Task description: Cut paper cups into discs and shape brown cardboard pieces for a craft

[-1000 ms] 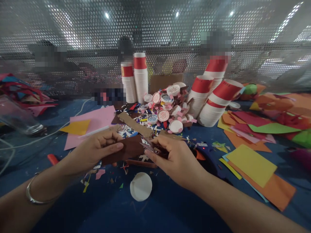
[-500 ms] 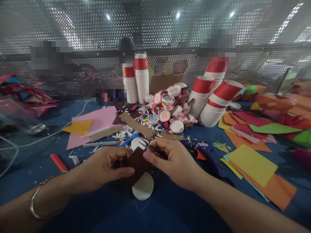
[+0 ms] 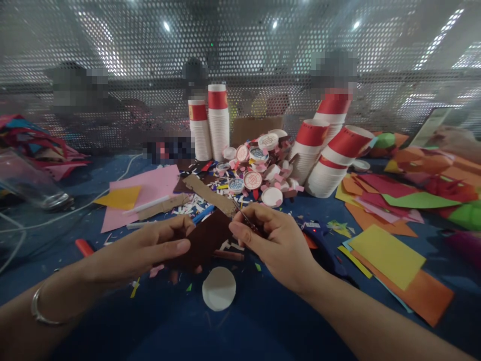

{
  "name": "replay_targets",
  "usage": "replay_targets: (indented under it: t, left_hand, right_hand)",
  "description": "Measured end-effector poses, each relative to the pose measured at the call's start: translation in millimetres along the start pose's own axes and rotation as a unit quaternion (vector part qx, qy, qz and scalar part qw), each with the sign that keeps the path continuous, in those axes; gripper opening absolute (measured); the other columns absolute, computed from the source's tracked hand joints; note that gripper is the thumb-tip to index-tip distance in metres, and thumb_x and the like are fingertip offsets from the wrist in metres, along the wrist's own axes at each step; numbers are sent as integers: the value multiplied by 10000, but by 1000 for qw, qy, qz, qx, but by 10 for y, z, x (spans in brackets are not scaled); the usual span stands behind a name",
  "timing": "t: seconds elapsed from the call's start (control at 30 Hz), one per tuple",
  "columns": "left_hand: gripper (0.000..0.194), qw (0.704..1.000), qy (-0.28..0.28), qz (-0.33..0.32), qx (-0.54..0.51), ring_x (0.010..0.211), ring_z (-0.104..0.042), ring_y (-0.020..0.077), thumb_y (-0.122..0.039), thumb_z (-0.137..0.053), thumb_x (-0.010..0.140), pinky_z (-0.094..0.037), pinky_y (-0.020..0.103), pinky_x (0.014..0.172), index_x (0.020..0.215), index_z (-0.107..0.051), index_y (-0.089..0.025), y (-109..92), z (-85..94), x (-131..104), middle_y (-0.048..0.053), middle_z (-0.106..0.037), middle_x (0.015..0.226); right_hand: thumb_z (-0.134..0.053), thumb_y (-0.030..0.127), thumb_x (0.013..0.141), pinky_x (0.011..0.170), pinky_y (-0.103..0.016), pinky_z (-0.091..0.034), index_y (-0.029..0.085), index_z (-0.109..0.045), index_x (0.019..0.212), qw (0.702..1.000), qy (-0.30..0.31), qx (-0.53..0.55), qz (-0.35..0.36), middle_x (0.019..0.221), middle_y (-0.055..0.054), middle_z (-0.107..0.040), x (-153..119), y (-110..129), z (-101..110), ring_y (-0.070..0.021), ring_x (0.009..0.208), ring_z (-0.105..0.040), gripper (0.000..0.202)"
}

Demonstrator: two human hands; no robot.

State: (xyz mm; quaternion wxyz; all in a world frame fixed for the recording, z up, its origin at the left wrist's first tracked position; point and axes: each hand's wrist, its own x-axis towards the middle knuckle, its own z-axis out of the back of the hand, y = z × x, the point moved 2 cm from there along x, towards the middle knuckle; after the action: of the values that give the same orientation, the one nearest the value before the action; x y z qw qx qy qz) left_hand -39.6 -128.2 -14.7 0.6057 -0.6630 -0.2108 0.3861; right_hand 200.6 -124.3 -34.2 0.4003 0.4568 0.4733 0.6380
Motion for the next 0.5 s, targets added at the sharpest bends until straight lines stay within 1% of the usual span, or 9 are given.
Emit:
replay_targets:
  t: [0.07,0.1,0.13,0.23,0.3,0.33,0.4,0.47,0.5]
  left_hand:
    - [305,993,45,12,-108,975,-726,227,-464,-612,988,-577,277,687,1117,-601,-188,3,-78,-1,126,-717,1141]
    - [309,987,60,12,-148,1014,-724,235,-456,-604,996,-581,278,704,1145,-610,-186,2,-109,0,141,-703,1196]
    - [294,982,67,10,-175,984,-726,218,-441,-609,997,-570,255,684,1134,-623,-181,2,-132,3,143,-699,1204]
    - [203,981,64,7,-185,752,-669,102,-349,-672,974,-465,161,571,946,-622,-155,22,-160,16,113,-720,1081]
    - [186,982,54,4,-179,716,-625,74,-258,-760,905,-452,153,603,901,-604,-157,46,-168,24,63,-711,986]
    - [210,983,50,6,-179,720,-619,76,-216,-800,861,-463,161,636,933,-609,-167,59,-174,27,35,-698,928]
    - [371,980,39,19,-193,725,-621,92,-162,-852,786,-479,181,672,1063,-609,-198,84,-191,35,-12,-666,817]
    - [494,976,25,39,-212,683,-603,86,-149,-872,752,-455,167,624,1165,-605,-204,97,-209,46,-24,-658,768]
    - [501,975,15,43,-218,653,-589,77,-150,-876,746,-429,153,583,1174,-619,-192,95,-214,53,-18,-664,760]
  right_hand:
    - [-705,366,954,436,-211,-283,195,-670,874,1000,10,9,7,712,42,-601,5,6,-6,-20,452,-387,192]
    - [-705,371,955,436,-209,-281,196,-670,876,1000,15,16,8,723,41,-606,8,5,-9,-17,450,-381,195]
    - [-706,376,955,434,-208,-278,196,-670,881,999,19,24,7,730,40,-605,10,4,-12,-16,448,-372,198]
    - [-736,408,927,432,-204,-270,188,-664,868,999,24,44,2,719,35,-581,15,1,-15,-29,476,-373,239]
    - [-774,421,891,429,-202,-263,179,-666,856,998,36,51,-2,689,33,-558,22,1,-22,-45,500,-382,267]
    - [-787,422,878,422,-204,-255,176,-672,865,998,44,53,-4,663,36,-541,26,1,-27,-50,497,-376,272]
    - [-792,421,872,405,-209,-234,173,-680,896,997,60,53,-5,605,52,-495,33,-1,-39,-55,470,-344,273]
    - [-786,430,875,395,-213,-230,174,-679,946,997,65,50,-10,577,66,-463,37,-7,-47,-57,446,-320,286]
    - [-787,433,872,396,-213,-231,176,-675,973,997,64,47,-17,583,66,-467,38,-12,-49,-57,444,-316,298]
